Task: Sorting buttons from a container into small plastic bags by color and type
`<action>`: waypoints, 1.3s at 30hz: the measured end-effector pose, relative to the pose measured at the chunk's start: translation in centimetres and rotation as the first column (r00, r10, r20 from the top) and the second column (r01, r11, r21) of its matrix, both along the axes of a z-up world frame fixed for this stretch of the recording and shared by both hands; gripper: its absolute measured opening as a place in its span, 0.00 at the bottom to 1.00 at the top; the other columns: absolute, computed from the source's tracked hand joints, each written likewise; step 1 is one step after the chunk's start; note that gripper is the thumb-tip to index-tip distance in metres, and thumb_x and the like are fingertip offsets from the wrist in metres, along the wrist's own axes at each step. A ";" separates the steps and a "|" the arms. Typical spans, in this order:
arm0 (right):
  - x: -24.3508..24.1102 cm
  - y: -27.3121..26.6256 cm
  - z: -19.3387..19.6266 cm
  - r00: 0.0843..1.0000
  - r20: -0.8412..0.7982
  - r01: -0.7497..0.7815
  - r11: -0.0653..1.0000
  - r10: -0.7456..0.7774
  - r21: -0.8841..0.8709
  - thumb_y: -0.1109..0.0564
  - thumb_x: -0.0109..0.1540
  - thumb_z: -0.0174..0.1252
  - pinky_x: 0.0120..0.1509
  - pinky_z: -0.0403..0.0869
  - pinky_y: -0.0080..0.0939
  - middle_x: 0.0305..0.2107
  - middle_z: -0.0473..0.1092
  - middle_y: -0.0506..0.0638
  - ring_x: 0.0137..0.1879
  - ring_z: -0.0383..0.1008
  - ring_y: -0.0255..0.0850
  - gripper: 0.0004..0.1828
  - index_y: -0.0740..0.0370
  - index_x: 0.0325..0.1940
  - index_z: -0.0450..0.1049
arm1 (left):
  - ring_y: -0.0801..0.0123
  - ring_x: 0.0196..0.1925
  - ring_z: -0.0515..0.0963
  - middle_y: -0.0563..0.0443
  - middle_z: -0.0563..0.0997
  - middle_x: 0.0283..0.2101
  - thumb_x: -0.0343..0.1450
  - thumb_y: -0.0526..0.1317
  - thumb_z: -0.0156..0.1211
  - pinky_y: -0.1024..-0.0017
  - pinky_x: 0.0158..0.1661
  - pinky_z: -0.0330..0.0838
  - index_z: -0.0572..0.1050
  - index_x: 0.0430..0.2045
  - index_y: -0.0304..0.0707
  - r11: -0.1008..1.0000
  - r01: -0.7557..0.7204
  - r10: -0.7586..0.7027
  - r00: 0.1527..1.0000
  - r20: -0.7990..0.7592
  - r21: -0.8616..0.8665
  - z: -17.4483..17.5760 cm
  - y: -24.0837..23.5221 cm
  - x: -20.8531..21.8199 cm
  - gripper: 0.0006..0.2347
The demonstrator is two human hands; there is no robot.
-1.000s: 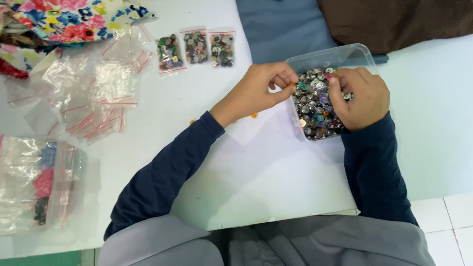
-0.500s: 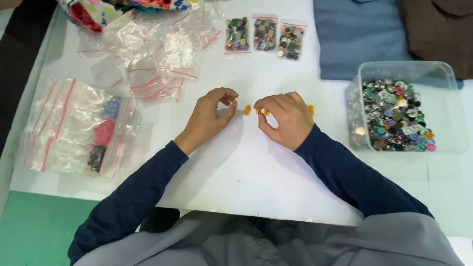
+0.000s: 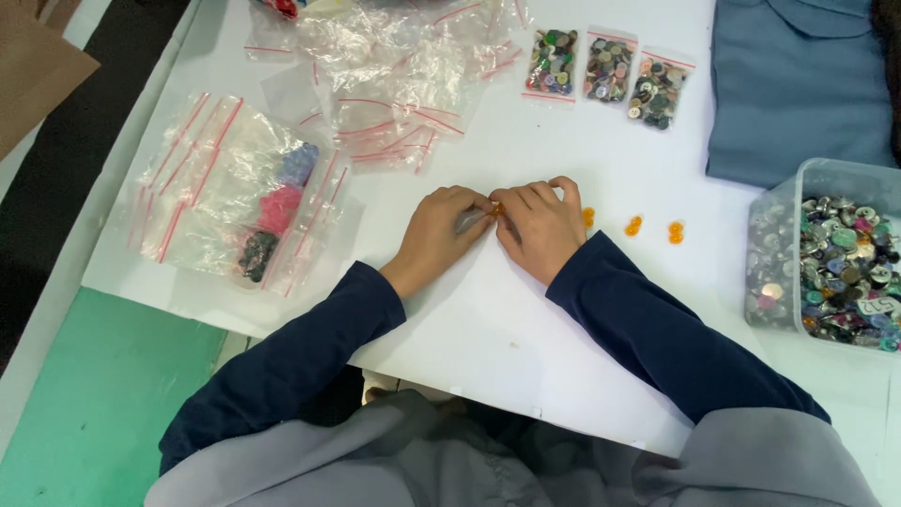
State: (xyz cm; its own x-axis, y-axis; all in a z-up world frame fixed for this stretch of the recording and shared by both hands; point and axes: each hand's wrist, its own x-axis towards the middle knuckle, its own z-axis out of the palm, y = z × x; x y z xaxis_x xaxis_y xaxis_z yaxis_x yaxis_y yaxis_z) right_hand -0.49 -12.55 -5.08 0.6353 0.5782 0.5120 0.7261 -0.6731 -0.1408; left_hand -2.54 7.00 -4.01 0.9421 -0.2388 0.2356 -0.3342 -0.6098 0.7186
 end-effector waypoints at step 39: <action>-1.2 0.3 1.1 1.000 0.013 -0.009 0.998 0.010 -0.064 0.49 0.69 0.50 0.75 0.42 0.75 0.62 0.65 0.57 0.72 0.59 0.54 0.21 0.55 0.64 0.70 | 0.56 0.46 0.77 0.47 0.77 0.36 0.69 0.52 0.64 0.48 0.55 0.60 0.82 0.38 0.42 0.881 -0.350 0.129 0.825 0.550 0.318 -2.1 1.7 3.3 0.14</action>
State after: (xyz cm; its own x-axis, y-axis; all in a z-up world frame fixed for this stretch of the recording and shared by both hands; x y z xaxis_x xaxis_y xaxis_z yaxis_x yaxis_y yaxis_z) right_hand -1.68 -12.27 -3.97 0.6229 0.6158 0.4825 0.7339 -0.6736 -0.0877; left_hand 0.75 8.71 -6.11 0.7563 -0.1958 0.6243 -0.3812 -0.9074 0.1772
